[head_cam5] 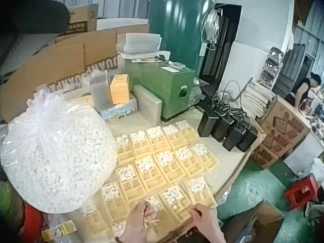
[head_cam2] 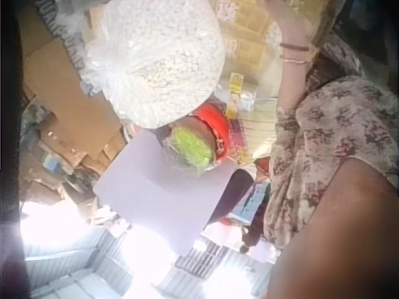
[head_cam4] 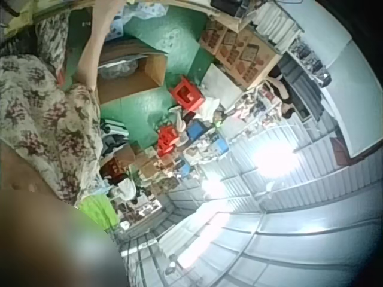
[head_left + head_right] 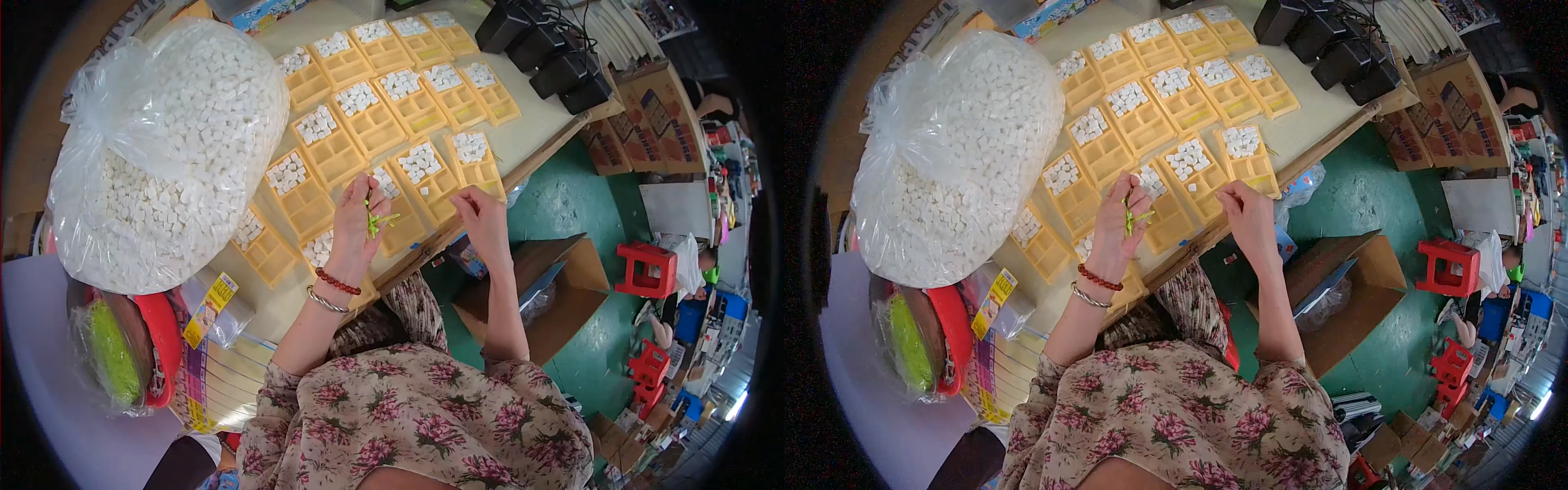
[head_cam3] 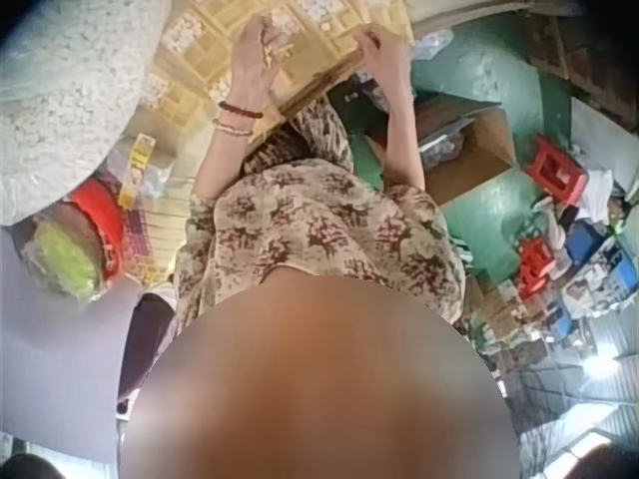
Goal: Manually packaging small white blocks into yellow plastic trays and applying labels.
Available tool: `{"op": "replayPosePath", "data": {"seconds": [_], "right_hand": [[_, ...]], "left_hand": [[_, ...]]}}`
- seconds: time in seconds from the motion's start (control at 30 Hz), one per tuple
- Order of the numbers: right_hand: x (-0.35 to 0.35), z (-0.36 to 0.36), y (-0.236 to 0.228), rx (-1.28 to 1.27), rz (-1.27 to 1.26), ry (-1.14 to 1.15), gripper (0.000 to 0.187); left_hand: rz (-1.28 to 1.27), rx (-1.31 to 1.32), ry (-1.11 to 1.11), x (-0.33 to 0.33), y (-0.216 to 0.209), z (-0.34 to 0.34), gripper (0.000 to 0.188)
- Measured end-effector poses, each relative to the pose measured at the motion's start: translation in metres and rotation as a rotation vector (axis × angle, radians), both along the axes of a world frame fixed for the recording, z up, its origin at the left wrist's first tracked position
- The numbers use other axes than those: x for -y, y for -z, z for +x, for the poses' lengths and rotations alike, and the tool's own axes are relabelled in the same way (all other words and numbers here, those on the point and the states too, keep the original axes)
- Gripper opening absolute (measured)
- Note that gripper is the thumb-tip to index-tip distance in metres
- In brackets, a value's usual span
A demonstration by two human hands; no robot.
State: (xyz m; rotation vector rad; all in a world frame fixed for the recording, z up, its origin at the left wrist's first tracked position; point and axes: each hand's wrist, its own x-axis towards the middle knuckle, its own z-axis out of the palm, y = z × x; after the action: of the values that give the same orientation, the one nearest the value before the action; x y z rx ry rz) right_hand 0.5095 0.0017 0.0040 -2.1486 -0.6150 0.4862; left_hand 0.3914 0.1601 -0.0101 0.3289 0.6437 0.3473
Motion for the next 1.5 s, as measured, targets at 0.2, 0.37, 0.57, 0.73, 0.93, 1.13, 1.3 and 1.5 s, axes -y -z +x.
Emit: {"op": "replayPosePath", "data": {"seconds": [0.2, 0.37, 0.57, 0.73, 0.93, 1.13, 1.3, 1.5], "right_hand": [[-0.008, -0.011, -0.004, 0.371, -0.036, 0.032, 0.009], [-0.023, -0.052, -0.006, -0.363, 0.367, -0.152, 0.010], [-0.021, -0.053, -0.002, -0.448, 0.420, -0.030, 0.005], [-0.011, -0.038, 0.007, -0.179, 0.190, -0.090, 0.007], [-0.022, -0.051, 0.007, 0.251, 0.040, -0.174, 0.010], [-0.028, -0.068, -0.003, -0.324, 0.381, -0.188, 0.012], [-0.046, -0.072, -0.007, -0.182, 0.280, -0.189, 0.018], [-0.065, -0.065, -0.007, -0.296, 0.330, -0.238, 0.017]], "left_hand": [[0.068, -0.037, -0.006, 0.009, 0.006, 0.001, 0.026], [0.165, -0.109, -0.021, 0.015, 0.006, 0.004, 0.028], [0.148, -0.083, -0.049, 0.018, 0.004, 0.005, 0.028], [0.180, -0.016, -0.092, 0.003, 0.014, -0.003, 0.029], [0.139, -0.076, -0.095, 0.008, -0.003, -0.002, 0.028], [0.226, -0.070, -0.123, 0.009, -0.007, -0.005, 0.029], [0.410, -0.099, -0.181, 0.006, -0.018, -0.002, 0.031], [0.400, -0.082, -0.268, -0.003, -0.028, 0.003, 0.030]]}}
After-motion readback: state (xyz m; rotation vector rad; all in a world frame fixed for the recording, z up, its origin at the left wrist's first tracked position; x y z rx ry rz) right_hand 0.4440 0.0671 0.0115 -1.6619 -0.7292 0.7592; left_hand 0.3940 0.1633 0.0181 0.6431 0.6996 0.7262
